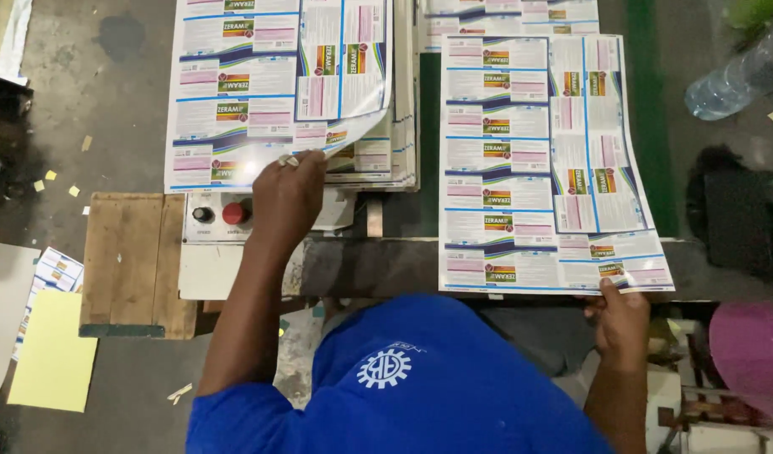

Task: The person stands at a workbench and sorts through a large stack of printed sheets. They repeatedly pick up sheets from the left side of the table and move them to the right side, creating a new pile. The person handles the papers by hand, occasionally adjusting the alignment of the stack.

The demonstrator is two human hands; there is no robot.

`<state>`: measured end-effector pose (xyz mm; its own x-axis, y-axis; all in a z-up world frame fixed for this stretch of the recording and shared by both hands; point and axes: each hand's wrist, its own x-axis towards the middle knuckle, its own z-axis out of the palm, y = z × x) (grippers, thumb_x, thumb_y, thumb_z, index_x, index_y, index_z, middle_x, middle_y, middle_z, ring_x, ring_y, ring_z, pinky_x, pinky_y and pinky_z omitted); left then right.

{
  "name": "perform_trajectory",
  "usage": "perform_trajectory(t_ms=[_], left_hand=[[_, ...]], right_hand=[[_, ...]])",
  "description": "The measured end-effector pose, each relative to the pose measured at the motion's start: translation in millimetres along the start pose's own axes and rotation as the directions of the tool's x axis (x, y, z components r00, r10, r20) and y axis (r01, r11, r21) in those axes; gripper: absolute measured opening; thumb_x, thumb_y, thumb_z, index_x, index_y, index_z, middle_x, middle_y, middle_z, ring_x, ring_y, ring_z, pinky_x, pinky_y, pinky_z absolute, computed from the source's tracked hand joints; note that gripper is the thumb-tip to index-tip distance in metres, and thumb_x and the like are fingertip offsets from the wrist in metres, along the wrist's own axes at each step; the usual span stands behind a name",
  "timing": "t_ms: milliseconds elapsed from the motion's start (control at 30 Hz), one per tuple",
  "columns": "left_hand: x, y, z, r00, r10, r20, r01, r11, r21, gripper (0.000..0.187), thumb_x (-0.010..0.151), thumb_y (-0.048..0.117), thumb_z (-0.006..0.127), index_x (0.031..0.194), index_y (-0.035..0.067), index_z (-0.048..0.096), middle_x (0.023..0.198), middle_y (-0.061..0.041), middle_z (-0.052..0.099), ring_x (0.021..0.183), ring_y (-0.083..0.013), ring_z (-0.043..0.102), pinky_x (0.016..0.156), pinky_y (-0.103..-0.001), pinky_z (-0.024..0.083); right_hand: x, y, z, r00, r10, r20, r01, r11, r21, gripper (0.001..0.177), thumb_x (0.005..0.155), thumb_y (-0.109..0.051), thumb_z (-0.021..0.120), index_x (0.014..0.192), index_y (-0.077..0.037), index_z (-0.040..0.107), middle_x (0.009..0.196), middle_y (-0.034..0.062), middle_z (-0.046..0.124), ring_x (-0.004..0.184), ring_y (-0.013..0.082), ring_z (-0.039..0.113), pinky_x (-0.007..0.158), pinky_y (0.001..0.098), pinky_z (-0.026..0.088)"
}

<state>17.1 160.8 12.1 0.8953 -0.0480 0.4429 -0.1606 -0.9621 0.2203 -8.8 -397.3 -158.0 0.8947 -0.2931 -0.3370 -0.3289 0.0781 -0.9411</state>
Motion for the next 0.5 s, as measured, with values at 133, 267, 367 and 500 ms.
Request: perform_trajectory(t_ms=[133, 267, 367, 500], left_hand=[[12, 27, -32, 0.965, 0.078, -0.250, -0.095, 0.994, -0.054, 0.012, 0.100, 0.003, 0.069, 0.113, 0.005, 0.067, 0.110, -0.012, 0.076, 0.087, -0.0306, 0.073, 0.072, -0.040, 0.057], [2, 41, -24, 0.973, 0.054, -0.224, -0.071, 0.995, -0.068, 0.013, 0.097, 0.004, 0.070, 0.110, 0.005, 0.068, 0.106, -0.014, 0.075, 0.083, -0.0307, 0.073, 0.070, -0.040, 0.057], [-2, 46, -15, 0.982, 0.022, -0.186, -0.047, 0.991, -0.129, 0.013, 0.095, 0.005, 0.071, 0.108, 0.005, 0.069, 0.102, -0.013, 0.076, 0.079, -0.0324, 0.072, 0.068, -0.042, 0.056], [-6, 54, -13, 0.990, 0.002, -0.138, -0.021, 0.990, -0.137, 0.011, 0.095, 0.006, 0.072, 0.106, 0.006, 0.069, 0.096, -0.013, 0.075, 0.077, -0.0326, 0.072, 0.065, -0.043, 0.055]], right_hand=[[-5, 2, 3, 0.997, -0.024, 0.075, 0.021, 0.999, 0.041, 0.020, 0.108, -0.014, 0.060, 0.124, -0.003, 0.063, 0.103, 0.0074, 0.072, 0.077, 0.0155, 0.067, 0.054, 0.0276, 0.045], [21, 24, 12, 0.995, 0.043, 0.093, -0.046, 0.999, 0.021, 0.020, 0.107, -0.014, 0.060, 0.124, -0.004, 0.062, 0.103, 0.0059, 0.072, 0.074, 0.0138, 0.066, 0.052, 0.0288, 0.048], [38, 11, 42, 0.985, 0.034, 0.167, -0.042, 0.998, 0.048, 0.024, 0.106, -0.014, 0.056, 0.128, -0.006, 0.060, 0.101, 0.0071, 0.073, 0.072, 0.0170, 0.070, 0.049, 0.0281, 0.047], [59, -15, 73, 0.990, 0.012, 0.140, -0.015, 1.000, 0.024, 0.026, 0.109, -0.016, 0.055, 0.131, -0.002, 0.057, 0.102, 0.0088, 0.073, 0.074, 0.0187, 0.072, 0.050, 0.0277, 0.047]])
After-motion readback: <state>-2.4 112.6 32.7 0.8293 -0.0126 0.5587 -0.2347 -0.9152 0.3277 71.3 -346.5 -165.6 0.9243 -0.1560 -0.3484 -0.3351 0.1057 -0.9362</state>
